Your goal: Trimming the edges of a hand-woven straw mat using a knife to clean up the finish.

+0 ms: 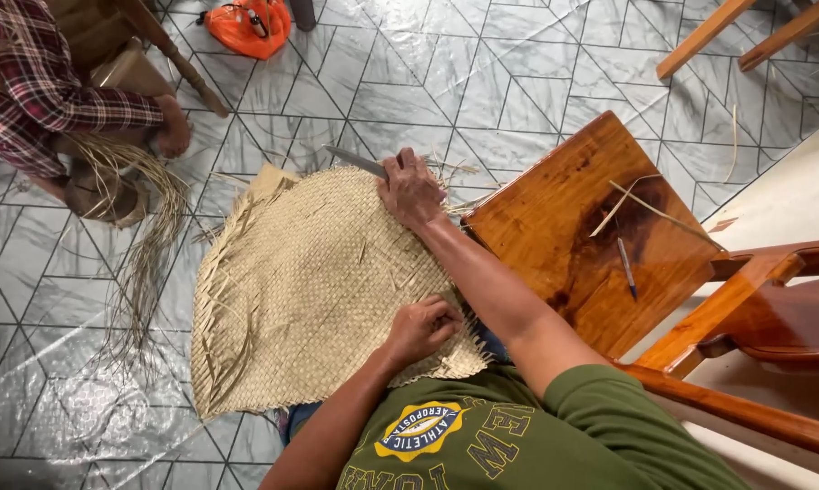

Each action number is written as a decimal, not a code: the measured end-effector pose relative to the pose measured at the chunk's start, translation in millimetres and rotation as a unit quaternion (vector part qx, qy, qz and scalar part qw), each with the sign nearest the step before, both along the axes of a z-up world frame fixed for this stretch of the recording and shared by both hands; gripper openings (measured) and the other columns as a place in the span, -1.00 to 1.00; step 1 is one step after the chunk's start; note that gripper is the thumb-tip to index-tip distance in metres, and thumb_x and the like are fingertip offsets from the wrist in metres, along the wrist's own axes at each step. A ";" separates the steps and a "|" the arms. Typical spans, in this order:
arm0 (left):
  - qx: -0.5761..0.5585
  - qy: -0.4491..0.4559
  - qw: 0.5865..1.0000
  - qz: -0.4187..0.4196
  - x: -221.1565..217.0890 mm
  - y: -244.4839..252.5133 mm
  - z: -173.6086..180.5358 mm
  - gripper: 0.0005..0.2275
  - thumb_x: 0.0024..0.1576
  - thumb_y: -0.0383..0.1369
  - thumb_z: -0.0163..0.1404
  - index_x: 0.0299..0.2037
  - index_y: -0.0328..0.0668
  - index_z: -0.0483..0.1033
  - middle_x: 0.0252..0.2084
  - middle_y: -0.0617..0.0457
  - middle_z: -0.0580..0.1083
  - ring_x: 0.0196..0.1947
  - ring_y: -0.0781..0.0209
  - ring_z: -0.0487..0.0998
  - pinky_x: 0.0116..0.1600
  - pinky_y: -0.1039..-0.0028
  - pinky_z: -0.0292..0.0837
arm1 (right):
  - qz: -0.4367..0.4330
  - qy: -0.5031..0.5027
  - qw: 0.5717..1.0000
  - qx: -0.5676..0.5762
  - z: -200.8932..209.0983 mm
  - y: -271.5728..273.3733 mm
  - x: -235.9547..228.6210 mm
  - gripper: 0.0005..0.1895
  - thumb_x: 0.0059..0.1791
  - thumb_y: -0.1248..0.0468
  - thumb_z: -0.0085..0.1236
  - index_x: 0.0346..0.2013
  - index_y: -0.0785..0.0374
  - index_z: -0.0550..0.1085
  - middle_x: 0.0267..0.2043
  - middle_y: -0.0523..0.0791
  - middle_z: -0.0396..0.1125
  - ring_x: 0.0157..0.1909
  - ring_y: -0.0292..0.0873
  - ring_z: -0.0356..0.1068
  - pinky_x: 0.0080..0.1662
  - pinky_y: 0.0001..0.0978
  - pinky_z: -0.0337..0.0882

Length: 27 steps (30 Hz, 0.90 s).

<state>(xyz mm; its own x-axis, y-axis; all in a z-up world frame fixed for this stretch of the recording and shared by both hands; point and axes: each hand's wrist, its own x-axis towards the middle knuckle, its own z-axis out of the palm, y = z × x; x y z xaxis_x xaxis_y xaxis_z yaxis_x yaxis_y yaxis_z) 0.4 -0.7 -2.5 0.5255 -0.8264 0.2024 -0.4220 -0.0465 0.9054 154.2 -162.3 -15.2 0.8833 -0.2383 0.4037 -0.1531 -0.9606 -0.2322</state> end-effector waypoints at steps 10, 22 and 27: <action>-0.030 0.014 0.999 0.001 0.5 1.3 -6.7 -0.90 0.00 -0.25 0.08 -0.35 0.01 0.50 -0.47 0.04 0.40 -0.44 -0.03 0.51 -0.41 0.32 0.39 | 0.006 -0.011 1.000 -0.019 17.1 5.8 -5.8 -0.72 -0.13 0.04 0.05 -0.27 0.11 0.34 -0.27 -0.10 0.10 -0.29 -0.02 0.31 -0.34 -0.25 0.43; -0.047 0.032 0.998 -0.005 3.4 5.1 1.4 -0.90 -0.02 -0.27 0.10 -0.36 -0.01 0.51 -0.43 0.03 0.45 -0.40 -0.03 0.53 -0.37 0.32 0.41 | 0.003 0.028 1.000 0.007 16.9 5.5 -4.8 -0.76 -0.08 0.08 0.01 -0.24 0.12 0.31 -0.25 -0.11 0.07 -0.25 -0.03 0.28 -0.38 -0.14 0.47; -0.047 0.035 0.998 0.000 4.8 7.5 8.3 -0.91 -0.01 -0.29 0.10 -0.36 -0.02 0.51 -0.44 0.03 0.45 -0.44 -0.04 0.52 -0.38 0.31 0.41 | -0.002 0.028 0.999 -0.021 13.1 5.4 -4.5 -0.75 -0.11 0.07 0.04 -0.24 0.09 0.32 -0.26 -0.12 0.08 -0.25 -0.03 0.29 -0.38 -0.15 0.47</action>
